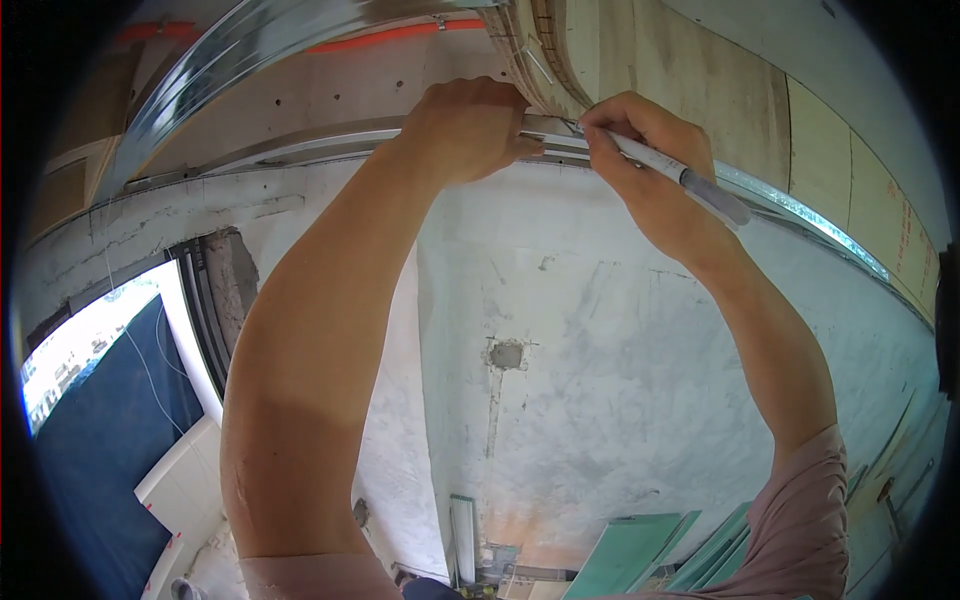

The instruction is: Installing, marking, and securing metal tracks/studs into a ceiling structure during an indoor renovation.

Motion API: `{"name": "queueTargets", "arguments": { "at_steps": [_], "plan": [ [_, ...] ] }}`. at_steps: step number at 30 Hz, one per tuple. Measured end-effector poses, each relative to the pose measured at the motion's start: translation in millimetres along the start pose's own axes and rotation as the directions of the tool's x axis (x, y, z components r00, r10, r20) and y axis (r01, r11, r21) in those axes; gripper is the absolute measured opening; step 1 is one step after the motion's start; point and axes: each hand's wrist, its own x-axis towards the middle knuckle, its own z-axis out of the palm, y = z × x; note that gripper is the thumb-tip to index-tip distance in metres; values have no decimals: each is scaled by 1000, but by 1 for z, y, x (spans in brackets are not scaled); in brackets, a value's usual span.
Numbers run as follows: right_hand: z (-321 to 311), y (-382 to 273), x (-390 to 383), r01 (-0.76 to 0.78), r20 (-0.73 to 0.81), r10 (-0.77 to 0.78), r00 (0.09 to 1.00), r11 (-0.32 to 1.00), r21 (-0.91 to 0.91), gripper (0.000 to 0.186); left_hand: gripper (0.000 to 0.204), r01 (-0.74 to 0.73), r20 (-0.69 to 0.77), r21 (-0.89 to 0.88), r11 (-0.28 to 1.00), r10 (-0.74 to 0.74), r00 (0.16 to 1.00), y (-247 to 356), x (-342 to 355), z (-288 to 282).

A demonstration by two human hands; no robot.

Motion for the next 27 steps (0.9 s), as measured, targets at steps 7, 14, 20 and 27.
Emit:
{"name": "queueTargets", "arguments": {
  "at_steps": [7, 14, 20, 27],
  "plan": [
    [-1, -2, -2, -25, 9, 25, 1000, 1000, 14, 7, 42, 15, 21, 2, 1000, -15, 1000, 3, -1, -4],
    [-2, -2, -2, -26, 41, 27, 999, 999, -23, 9, 42, 26, 46, 8, 1000, -26, 999, 5, -3, -9],
    [-1, -2, -3, -37, 48, 37, 998, 999, -15, 9, 41, 17, 38, -9, 1000, -17, 999, 5, -4, -12],
    [4, 3, -4, 32, -17, -32, 999, 999, -8, 7, 41, 4, 16, -55, 998, -3, 1000, 3, -5, -8]
  ]
}}
